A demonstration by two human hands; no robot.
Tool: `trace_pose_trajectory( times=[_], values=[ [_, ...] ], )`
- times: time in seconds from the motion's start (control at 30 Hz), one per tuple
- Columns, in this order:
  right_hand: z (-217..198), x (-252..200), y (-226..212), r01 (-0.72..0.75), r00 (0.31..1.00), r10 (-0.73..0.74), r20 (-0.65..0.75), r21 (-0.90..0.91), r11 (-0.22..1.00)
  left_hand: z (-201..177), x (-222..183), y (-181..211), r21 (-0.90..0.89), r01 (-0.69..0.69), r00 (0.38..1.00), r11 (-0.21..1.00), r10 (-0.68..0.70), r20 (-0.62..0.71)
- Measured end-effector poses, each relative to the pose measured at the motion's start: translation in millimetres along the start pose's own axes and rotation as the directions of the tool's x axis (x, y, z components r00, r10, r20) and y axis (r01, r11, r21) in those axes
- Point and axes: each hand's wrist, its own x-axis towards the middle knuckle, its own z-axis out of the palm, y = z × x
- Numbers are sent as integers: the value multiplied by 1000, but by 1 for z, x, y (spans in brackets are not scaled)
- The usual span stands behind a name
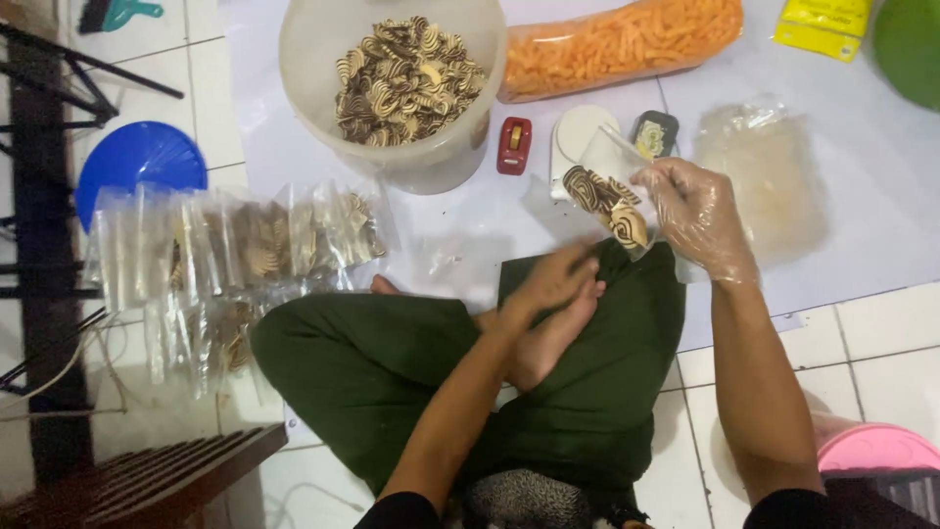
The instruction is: Manually packing swirl-patterned cookies from a large container into individual small plastic bags while sitting on the floor.
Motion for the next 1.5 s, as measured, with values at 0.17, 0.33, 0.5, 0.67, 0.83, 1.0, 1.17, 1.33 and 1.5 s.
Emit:
trace_pose_trajectory(
  times=[0.17,0.33,0.5,0.67,0.83,1.0,1.17,1.33,1.5],
  values=[
    [-24,2,9,-17,997,16,-82,-20,1000,7,-17,-21,198,68,886,978,-150,438],
    [-28,0,16,78,994,-76,-75,26,997,-31,-24,6,136,231,825,963,-269,497],
    [-23,-4,18,62,995,-65,-74,-39,997,-63,-9,-59,445,283,735,850,-490,469],
    [-25,-13,36,119,989,-138,-51,-276,954,-66,50,-136,443,441,888,781,-450,-90],
    [-20,-22,28,59,995,-72,-65,-172,983,-83,100,-94,309,440,876,843,-327,-354],
    [-5,-30,24,2,995,-11,-96,-88,996,-83,150,-123,179,559,806,809,-480,-348],
    [1,-29,22,-56,994,56,-93,0,998,-78,186,-194,5,652,682,758,-583,-441],
    [7,-30,30,-91,994,91,-65,9,996,-81,179,-187,-75,571,725,817,-545,-422],
    [15,-27,26,-91,995,93,-27,54,994,-85,170,-171,-169,513,759,841,-537,-368]
  ],
)
